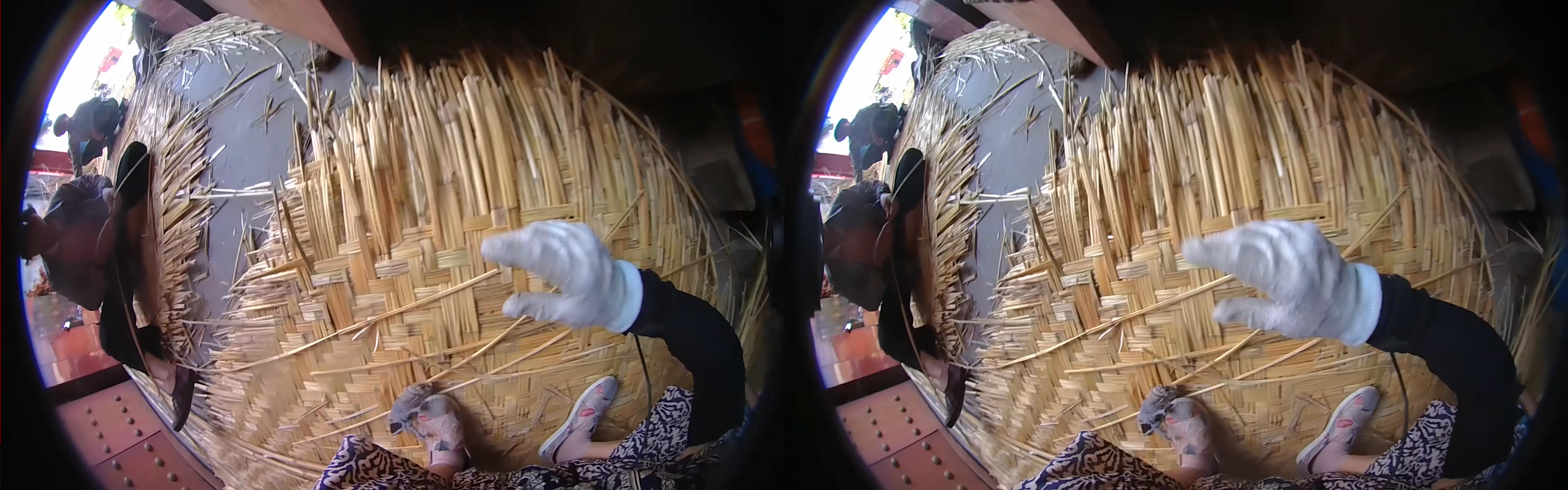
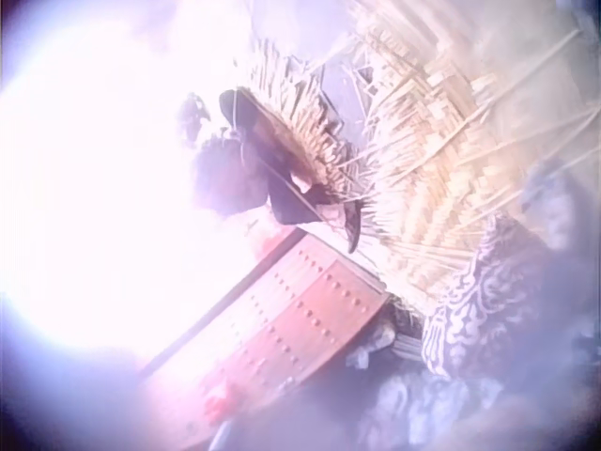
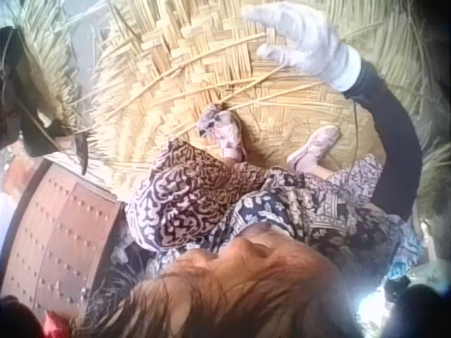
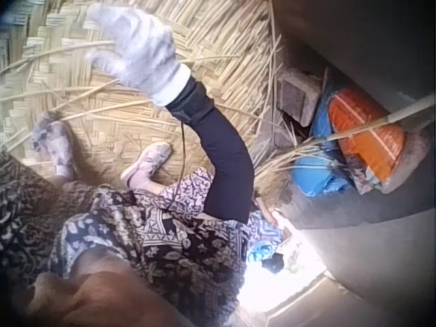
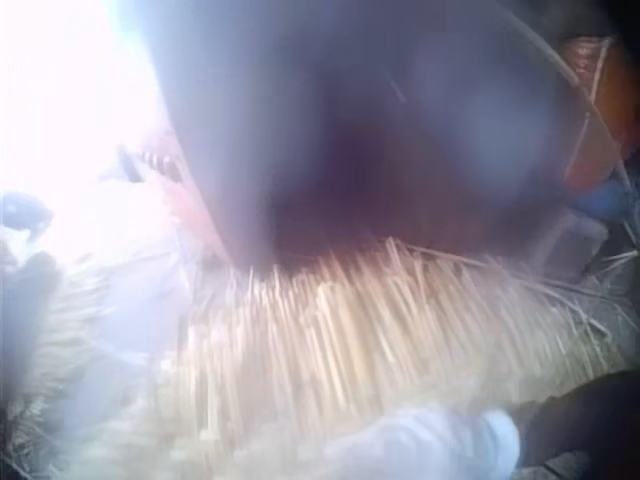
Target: Weaving thin strips of bamboo into a large floor mat.
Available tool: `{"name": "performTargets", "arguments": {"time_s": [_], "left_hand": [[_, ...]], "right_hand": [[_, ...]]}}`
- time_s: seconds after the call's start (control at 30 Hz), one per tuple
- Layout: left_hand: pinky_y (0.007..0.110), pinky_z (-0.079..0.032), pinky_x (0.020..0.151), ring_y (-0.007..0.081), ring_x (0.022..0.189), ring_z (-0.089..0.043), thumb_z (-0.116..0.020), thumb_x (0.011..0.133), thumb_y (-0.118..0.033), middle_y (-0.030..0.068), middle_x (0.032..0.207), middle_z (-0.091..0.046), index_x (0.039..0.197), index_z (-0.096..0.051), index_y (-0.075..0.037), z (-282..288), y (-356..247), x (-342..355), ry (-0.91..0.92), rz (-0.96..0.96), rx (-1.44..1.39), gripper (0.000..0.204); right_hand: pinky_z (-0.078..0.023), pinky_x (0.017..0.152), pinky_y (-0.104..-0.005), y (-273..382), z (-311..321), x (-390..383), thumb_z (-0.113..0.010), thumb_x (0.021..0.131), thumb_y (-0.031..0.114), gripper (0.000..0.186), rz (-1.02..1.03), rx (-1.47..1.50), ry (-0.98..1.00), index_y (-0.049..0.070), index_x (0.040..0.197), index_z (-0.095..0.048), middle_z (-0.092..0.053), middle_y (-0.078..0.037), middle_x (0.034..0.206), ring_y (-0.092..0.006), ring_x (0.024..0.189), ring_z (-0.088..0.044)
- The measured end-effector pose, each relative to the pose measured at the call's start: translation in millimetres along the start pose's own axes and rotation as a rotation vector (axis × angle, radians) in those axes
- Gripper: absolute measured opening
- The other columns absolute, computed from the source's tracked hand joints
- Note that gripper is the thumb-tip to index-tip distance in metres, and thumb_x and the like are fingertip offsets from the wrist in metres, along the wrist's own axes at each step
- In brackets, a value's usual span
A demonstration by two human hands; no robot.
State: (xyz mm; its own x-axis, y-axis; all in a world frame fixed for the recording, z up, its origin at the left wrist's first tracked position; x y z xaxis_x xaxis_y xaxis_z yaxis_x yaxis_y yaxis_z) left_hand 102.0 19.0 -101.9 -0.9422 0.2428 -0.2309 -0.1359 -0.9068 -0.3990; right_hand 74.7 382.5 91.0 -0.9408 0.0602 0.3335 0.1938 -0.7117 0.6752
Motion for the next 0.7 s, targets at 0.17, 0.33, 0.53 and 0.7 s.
{"name": "performTargets", "arguments": {"time_s": [0.17,0.33,0.53,0.7], "left_hand": [[0.025,-0.037,0.084,0.0159,0.095,-0.046,-0.032,0.088,-0.019,0.0076,0.103,-0.049,0.113,-0.044,-0.006,0.3,5.1,-14.0,-0.005,0.06,-0.017,0.03],[0.027,-0.035,0.086,0.0173,0.096,-0.045,-0.032,0.088,-0.021,0.0076,0.103,-0.049,0.111,-0.045,-0.007,19.5,3.0,-25.5,0.006,0.127,0.007,0.03],[0.029,-0.033,0.088,0.0191,0.098,-0.044,-0.033,0.087,-0.023,0.0075,0.104,-0.049,0.108,-0.046,-0.008,19.2,-1.9,-38.1,0.022,0.201,-0.008,0.029],[0.031,-0.031,0.09,0.0206,0.099,-0.043,-0.033,0.087,-0.025,0.0075,0.104,-0.049,0.107,-0.047,-0.009,18.7,-4.7,-40.1,0.007,0.255,-0.034,0.029]], "right_hand": [[-0.047,0.065,-0.0331,-34.3,-57.7,-43.5,-0.063,0.069,0.026,0.043,0.076,-0.2,0.225,0.005,0.106,-0.054,-0.059,-0.009,0.095,-0.0212,0.079,-0.059],[-0.046,0.062,-0.0317,-59.0,-69.0,-54.2,-0.065,0.064,0.022,0.035,0.198,-0.105,0.207,0.005,0.093,-0.057,-0.059,-0.008,0.093,-0.0204,0.081,-0.058],[-0.042,0.052,-0.0257,-76.7,-72.7,-52.3,-0.058,0.067,0.016,0.019,0.24,-0.019,0.194,0.009,0.085,-0.058,-0.058,-0.002,0.088,-0.0144,0.074,-0.057],[-0.043,0.051,-0.0268,-84.8,-80.6,-49.8,-0.058,0.065,0.011,0.02,0.302,0.061,0.219,0.008,0.084,-0.057,-0.058,-0.003,0.086,-0.0162,0.073,-0.058]]}}
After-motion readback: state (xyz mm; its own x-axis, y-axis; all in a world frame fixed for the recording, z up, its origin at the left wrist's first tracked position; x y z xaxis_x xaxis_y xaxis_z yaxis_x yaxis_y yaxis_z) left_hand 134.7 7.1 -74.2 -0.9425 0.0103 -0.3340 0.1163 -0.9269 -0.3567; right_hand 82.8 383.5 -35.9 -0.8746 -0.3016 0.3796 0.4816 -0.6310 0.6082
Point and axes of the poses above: each hand's wrist, its own x-axis towards the middle knuckle, its own z-axis out of the back of the hand, y = z × x, the point moved 2 cm from there along x, towards the middle knuckle
